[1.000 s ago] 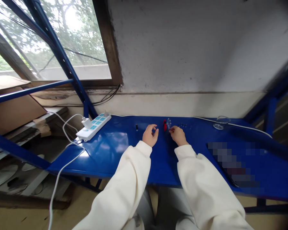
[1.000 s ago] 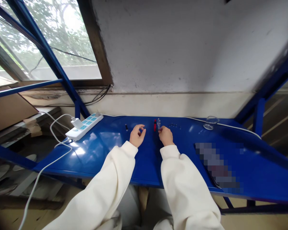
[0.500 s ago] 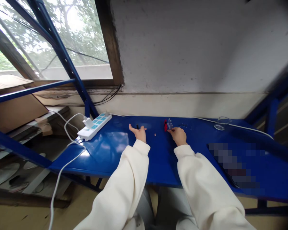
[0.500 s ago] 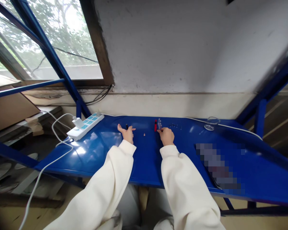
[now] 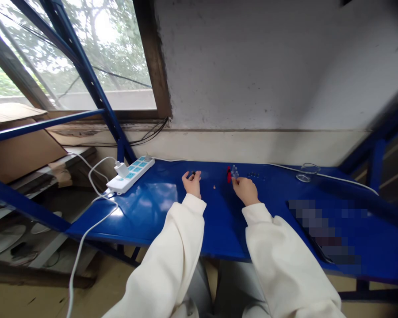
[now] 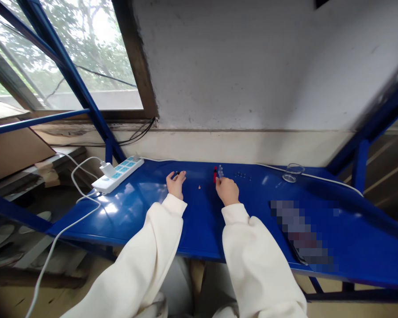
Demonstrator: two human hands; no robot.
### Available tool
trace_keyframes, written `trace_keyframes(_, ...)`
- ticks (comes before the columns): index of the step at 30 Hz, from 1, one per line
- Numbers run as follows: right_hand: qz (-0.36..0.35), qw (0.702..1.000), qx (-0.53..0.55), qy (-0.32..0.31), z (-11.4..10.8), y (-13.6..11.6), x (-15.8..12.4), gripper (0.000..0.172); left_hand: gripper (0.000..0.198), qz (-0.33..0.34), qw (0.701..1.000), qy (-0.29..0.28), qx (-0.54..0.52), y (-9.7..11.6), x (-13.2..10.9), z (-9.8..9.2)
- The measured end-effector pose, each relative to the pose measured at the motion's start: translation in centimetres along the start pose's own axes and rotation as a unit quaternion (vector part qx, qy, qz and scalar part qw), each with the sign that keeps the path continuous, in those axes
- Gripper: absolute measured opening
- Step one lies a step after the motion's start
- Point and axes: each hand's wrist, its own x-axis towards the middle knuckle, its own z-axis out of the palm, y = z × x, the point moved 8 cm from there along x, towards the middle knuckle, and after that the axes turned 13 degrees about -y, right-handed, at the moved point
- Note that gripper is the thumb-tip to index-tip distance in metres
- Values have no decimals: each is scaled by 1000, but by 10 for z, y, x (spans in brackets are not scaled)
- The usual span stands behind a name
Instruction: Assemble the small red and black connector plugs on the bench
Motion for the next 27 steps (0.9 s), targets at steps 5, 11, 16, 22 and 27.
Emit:
trace_keyframes(5, -175, 980, 98, 0, 0, -39, -12, 44, 27, -68, 987, -139, -40, -4, -8, 26)
trace_keyframes(11, -246, 939, 240, -25, 8, -57, -21, 41, 37, -126, 938, -323, -2, -11, -24, 57)
trace_keyframes(16, -254, 918, 302, -35, 11, -59, -22, 40, 39, -130, 928, -349, 15, -14, -27, 60)
trace_keyframes(22, -241, 919, 311, 0, 9, -55, -21, 38, 38, -120, 932, -340, 30, -13, -27, 60)
trace_keyframes(27, -235, 926, 295, 21, 6, -53, -21, 38, 38, -108, 940, -323, 11, -10, -26, 58)
